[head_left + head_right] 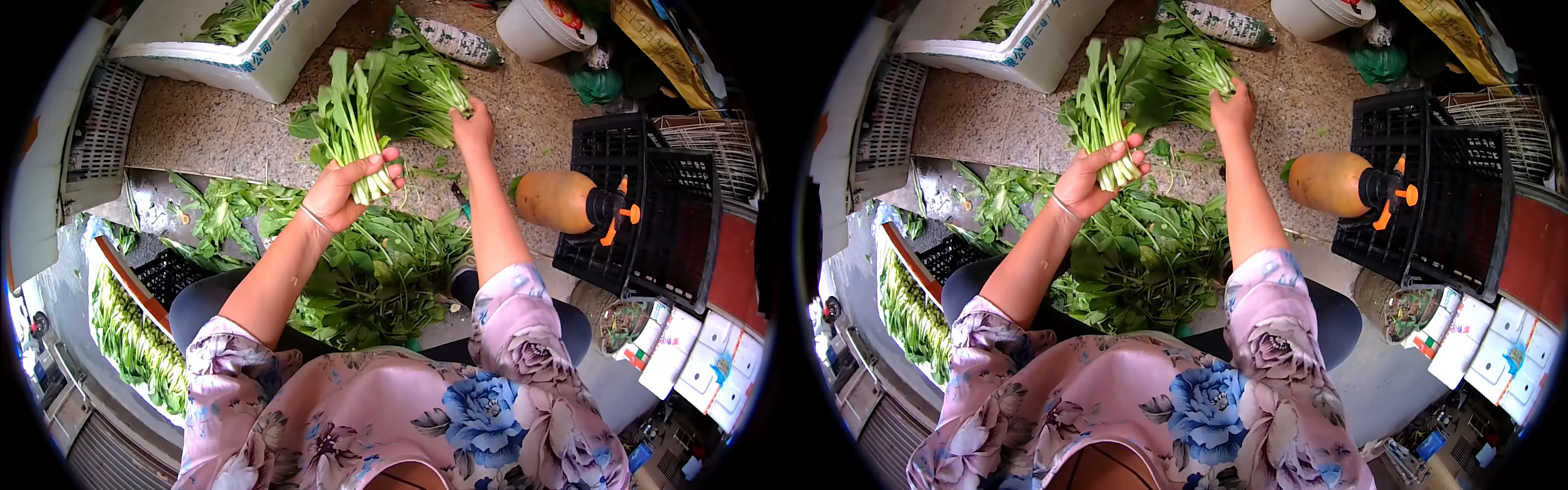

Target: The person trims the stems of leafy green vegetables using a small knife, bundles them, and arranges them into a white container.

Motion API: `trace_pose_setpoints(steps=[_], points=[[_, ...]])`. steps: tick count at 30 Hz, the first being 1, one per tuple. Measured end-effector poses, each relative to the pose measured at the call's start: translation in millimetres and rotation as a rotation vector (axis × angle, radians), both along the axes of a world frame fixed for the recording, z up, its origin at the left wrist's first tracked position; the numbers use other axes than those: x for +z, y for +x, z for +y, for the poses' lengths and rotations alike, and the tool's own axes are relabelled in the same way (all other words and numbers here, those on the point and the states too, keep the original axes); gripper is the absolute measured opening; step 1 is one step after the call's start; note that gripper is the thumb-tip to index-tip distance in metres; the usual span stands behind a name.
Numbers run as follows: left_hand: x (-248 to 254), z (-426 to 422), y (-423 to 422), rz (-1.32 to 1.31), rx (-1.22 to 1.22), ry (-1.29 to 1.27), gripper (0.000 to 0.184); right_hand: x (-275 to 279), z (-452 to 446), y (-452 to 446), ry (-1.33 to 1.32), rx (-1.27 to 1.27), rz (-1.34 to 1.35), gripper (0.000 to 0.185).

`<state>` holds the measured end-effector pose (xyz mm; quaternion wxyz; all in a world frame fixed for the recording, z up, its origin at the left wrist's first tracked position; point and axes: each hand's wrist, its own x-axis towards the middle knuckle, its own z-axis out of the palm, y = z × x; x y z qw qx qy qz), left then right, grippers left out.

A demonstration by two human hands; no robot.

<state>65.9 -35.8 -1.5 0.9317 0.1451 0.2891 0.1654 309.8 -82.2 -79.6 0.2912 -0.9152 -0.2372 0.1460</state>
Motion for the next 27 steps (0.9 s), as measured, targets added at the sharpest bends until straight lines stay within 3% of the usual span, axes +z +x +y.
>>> trace_pose_setpoints(steps=[4,8,13,15,17,19,20,25,27], points=[[-14,4,0,0.111,0.037,0.021,0.022,-5,27,22,-0.299,0.056,0.045,0.055],[-29,8,-3,0.191,0.023,-0.036,0.026,-5,36,38,-0.579,0.285,-0.167,0.048],[-30,8,-7,0.224,-0.021,-0.025,0.027,3,48,59,-0.598,0.417,-0.231,0.052],[-28,9,-7,0.222,-0.008,-0.040,0.027,7,57,69,-0.575,0.421,0.023,0.043],[-27,8,-7,0.215,0.004,-0.057,0.027,3,53,78,-0.452,0.467,0.053,0.034],[-28,9,-6,0.185,0.045,-0.070,0.025,21,45,73,-0.131,0.218,0.626,0.026],[-27,10,-7,0.168,0.038,-0.098,0.025,30,40,64,-0.091,0.143,0.704,0.022],[-30,9,-8,0.204,0.031,-0.104,0.025,-3,31,56,-0.124,0.091,0.620,0.026],[-34,8,-11,0.207,0.026,-0.111,0.024,-14,36,56,-0.366,0.231,0.346,0.030]])
